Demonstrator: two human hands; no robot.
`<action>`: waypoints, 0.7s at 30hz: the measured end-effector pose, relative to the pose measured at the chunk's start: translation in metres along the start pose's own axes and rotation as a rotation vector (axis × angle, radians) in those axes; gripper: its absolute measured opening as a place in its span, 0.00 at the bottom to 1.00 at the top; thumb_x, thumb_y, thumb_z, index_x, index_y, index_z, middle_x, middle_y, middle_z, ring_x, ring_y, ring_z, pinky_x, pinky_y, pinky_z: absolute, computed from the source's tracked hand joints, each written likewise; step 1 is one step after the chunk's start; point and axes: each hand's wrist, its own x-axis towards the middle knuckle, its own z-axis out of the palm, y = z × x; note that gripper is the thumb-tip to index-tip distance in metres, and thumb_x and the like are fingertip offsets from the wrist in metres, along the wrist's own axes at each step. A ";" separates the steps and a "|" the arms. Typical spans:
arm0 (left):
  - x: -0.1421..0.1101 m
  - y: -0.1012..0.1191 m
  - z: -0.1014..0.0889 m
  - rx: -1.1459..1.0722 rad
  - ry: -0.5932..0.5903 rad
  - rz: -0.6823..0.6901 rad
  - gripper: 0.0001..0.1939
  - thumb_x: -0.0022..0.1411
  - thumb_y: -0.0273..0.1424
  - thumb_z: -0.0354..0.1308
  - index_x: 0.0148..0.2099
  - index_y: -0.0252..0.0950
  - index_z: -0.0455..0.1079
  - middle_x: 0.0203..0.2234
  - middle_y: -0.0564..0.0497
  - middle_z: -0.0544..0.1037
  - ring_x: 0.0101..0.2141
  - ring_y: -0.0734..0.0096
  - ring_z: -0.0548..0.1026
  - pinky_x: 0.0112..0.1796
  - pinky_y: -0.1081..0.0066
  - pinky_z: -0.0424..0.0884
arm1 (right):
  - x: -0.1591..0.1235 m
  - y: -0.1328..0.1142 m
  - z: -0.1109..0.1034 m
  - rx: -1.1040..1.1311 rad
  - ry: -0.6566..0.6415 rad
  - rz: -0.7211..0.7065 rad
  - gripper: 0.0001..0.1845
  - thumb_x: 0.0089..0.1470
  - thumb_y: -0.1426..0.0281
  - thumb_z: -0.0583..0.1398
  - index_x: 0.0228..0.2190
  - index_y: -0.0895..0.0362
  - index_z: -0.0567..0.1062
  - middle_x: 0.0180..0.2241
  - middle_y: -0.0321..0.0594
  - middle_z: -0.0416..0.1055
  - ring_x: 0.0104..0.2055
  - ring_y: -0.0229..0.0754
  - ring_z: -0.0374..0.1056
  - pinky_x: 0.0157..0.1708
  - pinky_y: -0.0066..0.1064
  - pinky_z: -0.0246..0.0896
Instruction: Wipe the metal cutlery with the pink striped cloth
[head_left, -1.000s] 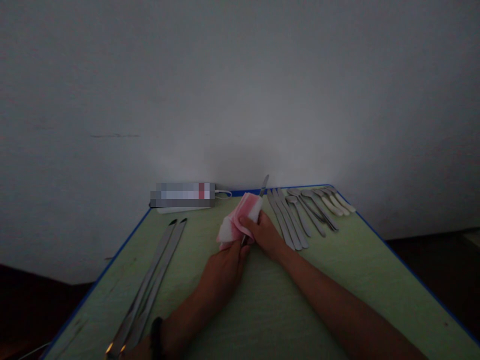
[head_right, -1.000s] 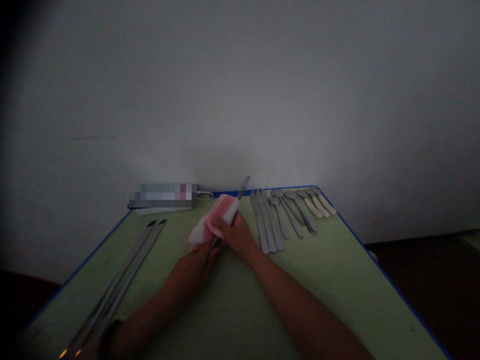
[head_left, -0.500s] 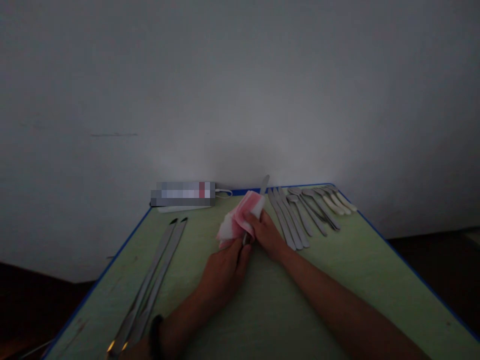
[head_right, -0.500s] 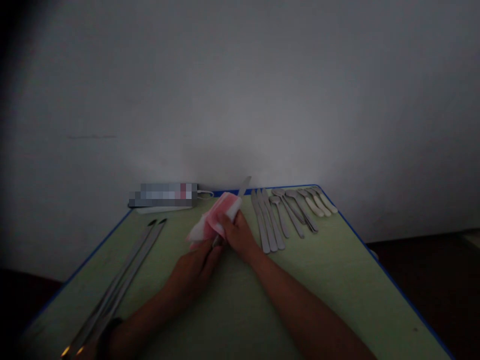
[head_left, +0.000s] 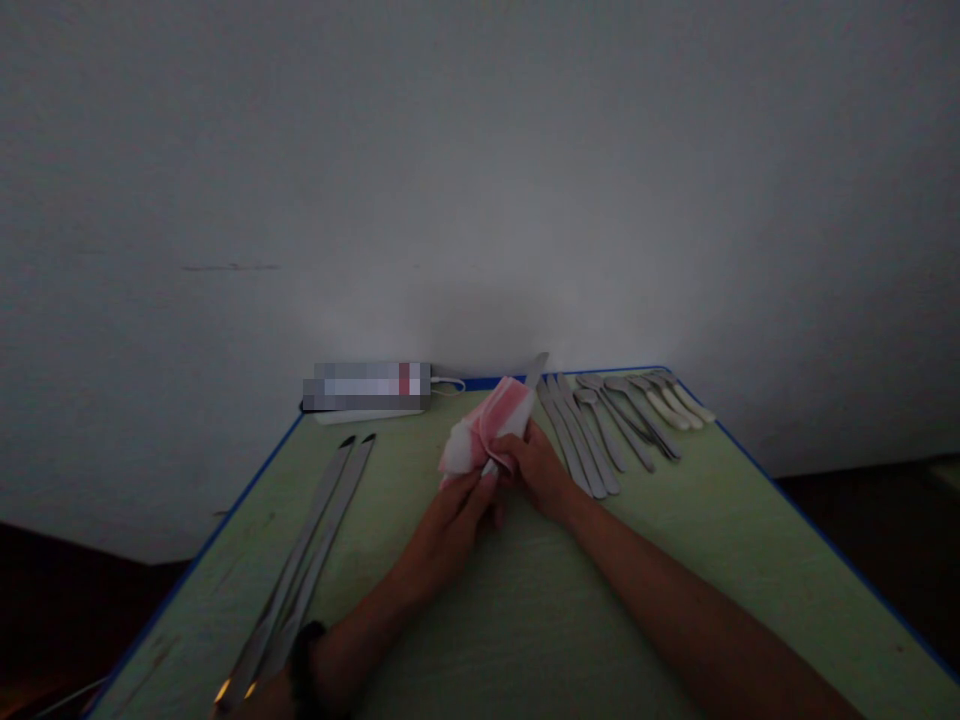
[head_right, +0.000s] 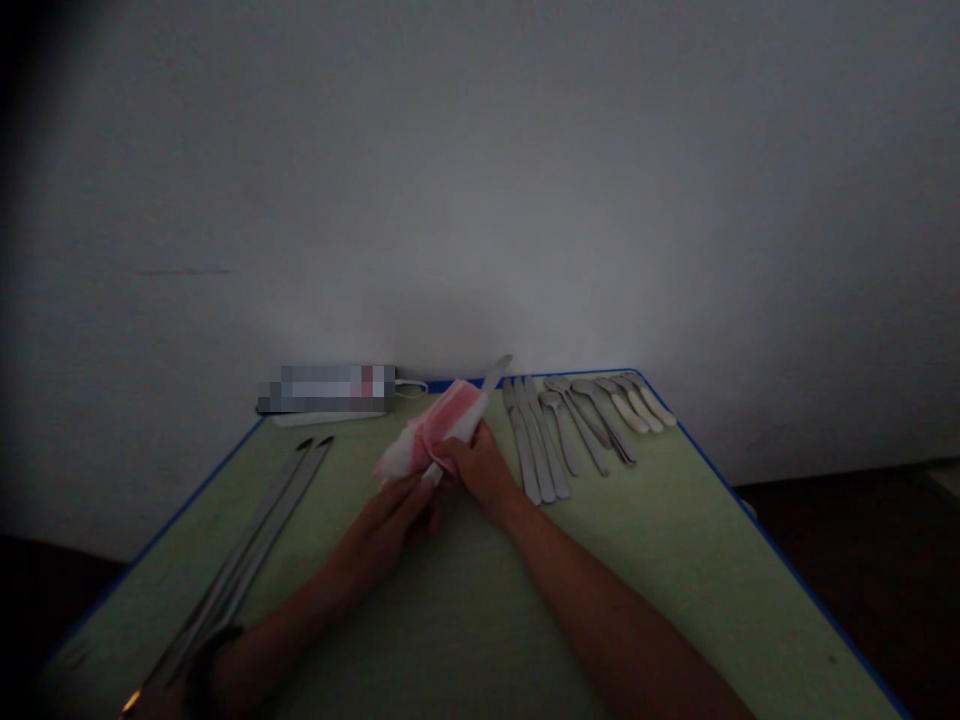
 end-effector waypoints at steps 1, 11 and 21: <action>0.001 0.000 -0.001 -0.102 -0.026 -0.038 0.21 0.64 0.43 0.44 0.25 0.36 0.64 0.17 0.54 0.66 0.19 0.74 0.62 0.22 0.74 0.57 | 0.001 0.000 0.000 0.054 -0.001 0.029 0.15 0.39 0.70 0.61 0.33 0.56 0.67 0.25 0.31 0.66 0.23 0.33 0.59 0.21 0.25 0.55; 0.008 -0.010 -0.005 -0.653 -0.039 -0.268 0.18 0.61 0.43 0.48 0.31 0.34 0.67 0.11 0.57 0.65 0.13 0.80 0.57 0.16 0.78 0.50 | 0.007 -0.003 -0.002 0.400 -0.140 0.218 0.05 0.38 0.70 0.56 0.23 0.59 0.68 0.18 0.36 0.67 0.19 0.37 0.60 0.18 0.28 0.56; 0.003 -0.001 0.001 -0.784 -0.124 -0.321 0.17 0.60 0.45 0.52 0.34 0.36 0.64 0.14 0.60 0.62 0.11 0.82 0.57 0.11 0.81 0.51 | 0.006 -0.003 -0.002 0.458 -0.196 0.260 0.06 0.41 0.68 0.55 0.20 0.58 0.68 0.16 0.36 0.65 0.19 0.38 0.59 0.20 0.29 0.55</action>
